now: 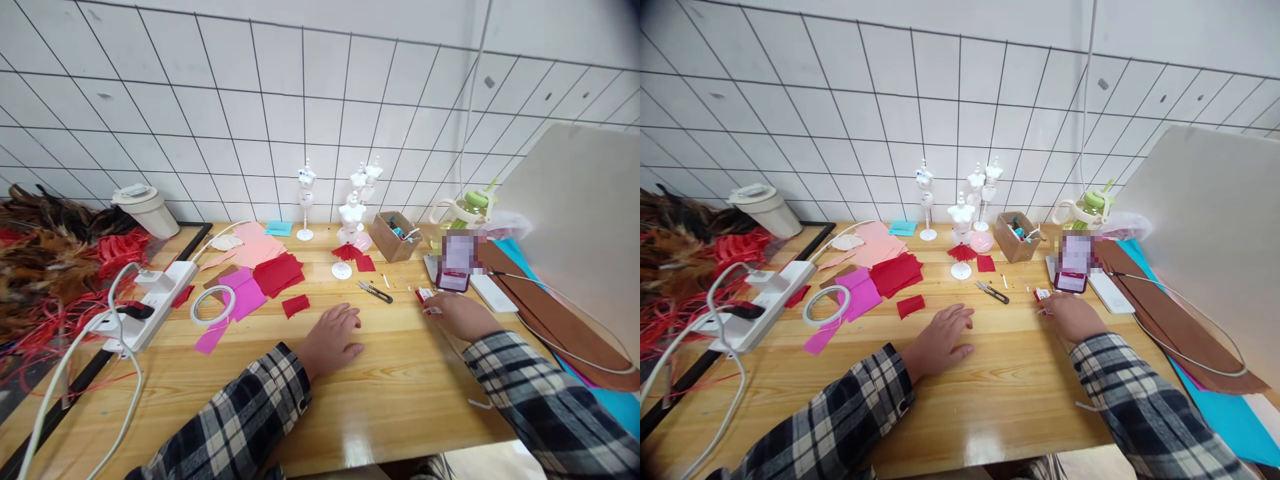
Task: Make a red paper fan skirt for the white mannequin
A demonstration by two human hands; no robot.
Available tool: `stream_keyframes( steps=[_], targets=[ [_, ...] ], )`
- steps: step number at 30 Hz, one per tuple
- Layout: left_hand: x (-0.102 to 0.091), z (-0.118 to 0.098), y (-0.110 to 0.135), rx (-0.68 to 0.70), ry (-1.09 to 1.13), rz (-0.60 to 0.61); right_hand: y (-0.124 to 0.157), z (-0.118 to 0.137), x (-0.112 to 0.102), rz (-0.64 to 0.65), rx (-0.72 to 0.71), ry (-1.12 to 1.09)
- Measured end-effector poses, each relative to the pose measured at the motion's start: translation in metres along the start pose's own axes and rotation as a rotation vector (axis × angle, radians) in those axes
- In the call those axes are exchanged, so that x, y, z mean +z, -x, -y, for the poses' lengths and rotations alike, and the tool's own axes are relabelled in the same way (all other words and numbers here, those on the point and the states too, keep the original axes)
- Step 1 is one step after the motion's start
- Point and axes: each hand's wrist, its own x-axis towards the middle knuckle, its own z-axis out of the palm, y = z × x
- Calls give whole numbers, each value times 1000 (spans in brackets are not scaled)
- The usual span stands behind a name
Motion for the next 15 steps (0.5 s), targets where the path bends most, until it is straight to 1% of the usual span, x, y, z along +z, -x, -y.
stream_keyframes(
  steps=[3, 6, 10, 12, 15],
  targets=[
    [-6, 5, 2, -23, 89, -36, -4, 3, 8, 44, -83, 32],
    [-9, 6, 3, -13, 122, -43, -8, 3, 9, 39, -40, 35],
    [-11, 5, 3, 3, 147, -39, -14, -4, 5, 97, 20, 17],
    [-11, 5, 2, 3, 152, -44, -16, -9, 2, 132, 44, -20],
    [-12, 5, 2, 7, 148, -44, -19, -20, 0, 143, 68, -121]
  ],
)
